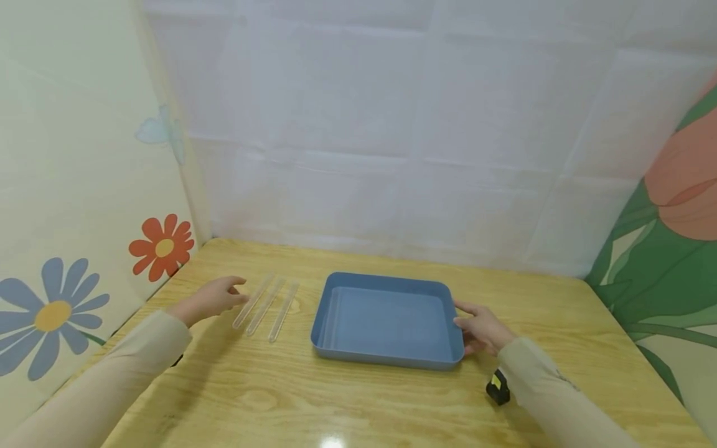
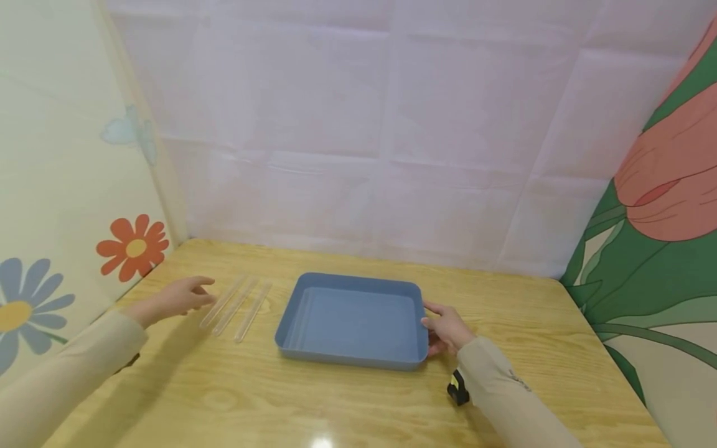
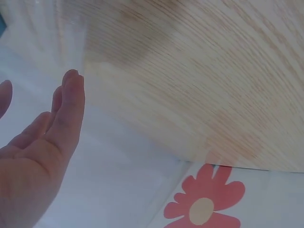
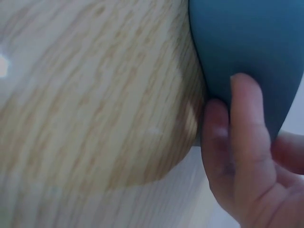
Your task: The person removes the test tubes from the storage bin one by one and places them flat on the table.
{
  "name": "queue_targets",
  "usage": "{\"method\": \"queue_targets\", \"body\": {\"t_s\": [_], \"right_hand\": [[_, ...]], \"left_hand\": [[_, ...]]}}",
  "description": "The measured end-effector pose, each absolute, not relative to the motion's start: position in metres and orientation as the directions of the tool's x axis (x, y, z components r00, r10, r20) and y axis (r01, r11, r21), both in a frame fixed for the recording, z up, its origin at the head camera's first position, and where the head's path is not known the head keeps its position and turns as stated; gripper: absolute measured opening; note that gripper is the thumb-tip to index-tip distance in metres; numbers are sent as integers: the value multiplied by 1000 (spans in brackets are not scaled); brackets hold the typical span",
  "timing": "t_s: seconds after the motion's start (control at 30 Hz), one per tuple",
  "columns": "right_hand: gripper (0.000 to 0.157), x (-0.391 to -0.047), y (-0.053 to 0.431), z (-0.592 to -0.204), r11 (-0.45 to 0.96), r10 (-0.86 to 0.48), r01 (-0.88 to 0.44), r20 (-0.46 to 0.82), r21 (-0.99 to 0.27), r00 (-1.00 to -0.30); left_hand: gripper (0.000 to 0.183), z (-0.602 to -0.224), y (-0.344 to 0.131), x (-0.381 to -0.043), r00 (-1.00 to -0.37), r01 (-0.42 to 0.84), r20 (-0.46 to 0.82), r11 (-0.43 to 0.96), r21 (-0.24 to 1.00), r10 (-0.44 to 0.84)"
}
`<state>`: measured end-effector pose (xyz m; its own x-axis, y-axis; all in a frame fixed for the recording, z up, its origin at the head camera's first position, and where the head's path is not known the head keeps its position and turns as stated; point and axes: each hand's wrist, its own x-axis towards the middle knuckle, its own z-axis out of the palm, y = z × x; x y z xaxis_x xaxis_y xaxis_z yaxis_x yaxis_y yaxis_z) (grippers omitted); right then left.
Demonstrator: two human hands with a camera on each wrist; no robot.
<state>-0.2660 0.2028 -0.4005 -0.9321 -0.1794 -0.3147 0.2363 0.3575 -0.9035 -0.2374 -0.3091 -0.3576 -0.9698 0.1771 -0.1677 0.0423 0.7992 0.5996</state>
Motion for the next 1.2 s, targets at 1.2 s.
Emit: {"method": "queue_targets", "body": {"t_s": [1.2], "right_hand": [[56,-264,205,-404,323,-225,185,-266,-928,-938]], "left_hand": [[51,-345,-207,-222,-935,-126,-229,349,928,271]]}}
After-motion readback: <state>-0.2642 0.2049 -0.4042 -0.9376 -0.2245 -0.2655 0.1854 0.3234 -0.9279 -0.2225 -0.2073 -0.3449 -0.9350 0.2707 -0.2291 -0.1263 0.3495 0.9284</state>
